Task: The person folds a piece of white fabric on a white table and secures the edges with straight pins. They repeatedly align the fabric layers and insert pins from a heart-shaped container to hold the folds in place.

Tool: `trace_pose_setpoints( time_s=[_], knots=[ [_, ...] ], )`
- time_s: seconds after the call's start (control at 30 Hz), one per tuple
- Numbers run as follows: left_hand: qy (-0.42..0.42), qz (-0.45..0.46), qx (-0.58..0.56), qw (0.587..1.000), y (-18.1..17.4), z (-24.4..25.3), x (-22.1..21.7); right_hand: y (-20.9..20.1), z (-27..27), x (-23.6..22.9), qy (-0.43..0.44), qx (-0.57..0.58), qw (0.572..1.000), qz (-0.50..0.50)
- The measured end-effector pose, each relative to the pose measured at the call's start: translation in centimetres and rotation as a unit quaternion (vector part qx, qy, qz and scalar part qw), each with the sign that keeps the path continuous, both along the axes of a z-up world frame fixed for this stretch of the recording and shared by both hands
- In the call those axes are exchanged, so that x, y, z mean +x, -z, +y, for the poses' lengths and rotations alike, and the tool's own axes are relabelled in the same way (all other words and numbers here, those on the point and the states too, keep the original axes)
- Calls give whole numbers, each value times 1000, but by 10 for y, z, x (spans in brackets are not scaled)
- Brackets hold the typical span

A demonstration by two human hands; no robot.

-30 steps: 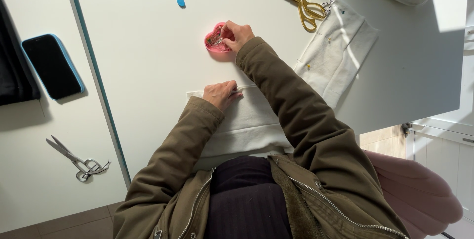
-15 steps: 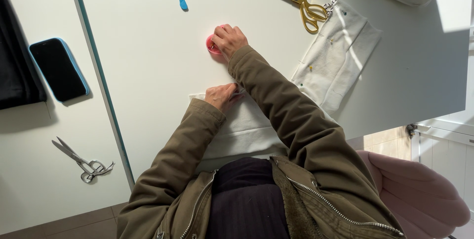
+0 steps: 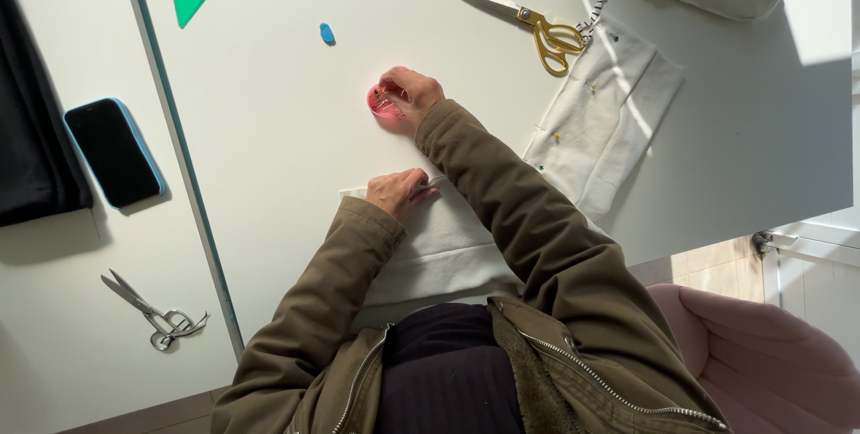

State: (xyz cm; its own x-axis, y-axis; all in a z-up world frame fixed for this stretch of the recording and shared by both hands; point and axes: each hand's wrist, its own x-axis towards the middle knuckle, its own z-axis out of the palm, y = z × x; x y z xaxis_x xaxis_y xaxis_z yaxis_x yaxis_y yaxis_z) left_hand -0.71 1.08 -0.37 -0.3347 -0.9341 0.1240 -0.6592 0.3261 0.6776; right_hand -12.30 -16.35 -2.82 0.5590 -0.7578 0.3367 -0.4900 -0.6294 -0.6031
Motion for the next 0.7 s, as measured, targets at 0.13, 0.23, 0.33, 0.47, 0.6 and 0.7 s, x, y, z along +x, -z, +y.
trace_pose_setpoints(
  time_s=[0.13, 0.23, 0.33, 0.47, 0.6, 0.7],
  knots=[
    [-5, 17, -22, 1000, -4, -2, 2, -5, 5, -6, -1, 94, 990, -107],
    [-13, -12, -3, 1000, 6, 1, -1, -18, 12, -15, 48, 177, 972, -147],
    [-5, 18, -6, 1000, 1, 3, -1, -98, 59, -32, 118, 335, 917, -183],
    [-2, 0, 14, 1000, -4, 1, 0, -90, 147, -80, 160, 406, 865, -248],
    [-9, 5, 18, 1000, 5, 3, 3, -46, 215, -110, 261, 476, 795, -268],
    [-13, 24, 32, 999, 4, 0, 4, -38, 236, -126, 299, 393, 857, -148]
  ],
)
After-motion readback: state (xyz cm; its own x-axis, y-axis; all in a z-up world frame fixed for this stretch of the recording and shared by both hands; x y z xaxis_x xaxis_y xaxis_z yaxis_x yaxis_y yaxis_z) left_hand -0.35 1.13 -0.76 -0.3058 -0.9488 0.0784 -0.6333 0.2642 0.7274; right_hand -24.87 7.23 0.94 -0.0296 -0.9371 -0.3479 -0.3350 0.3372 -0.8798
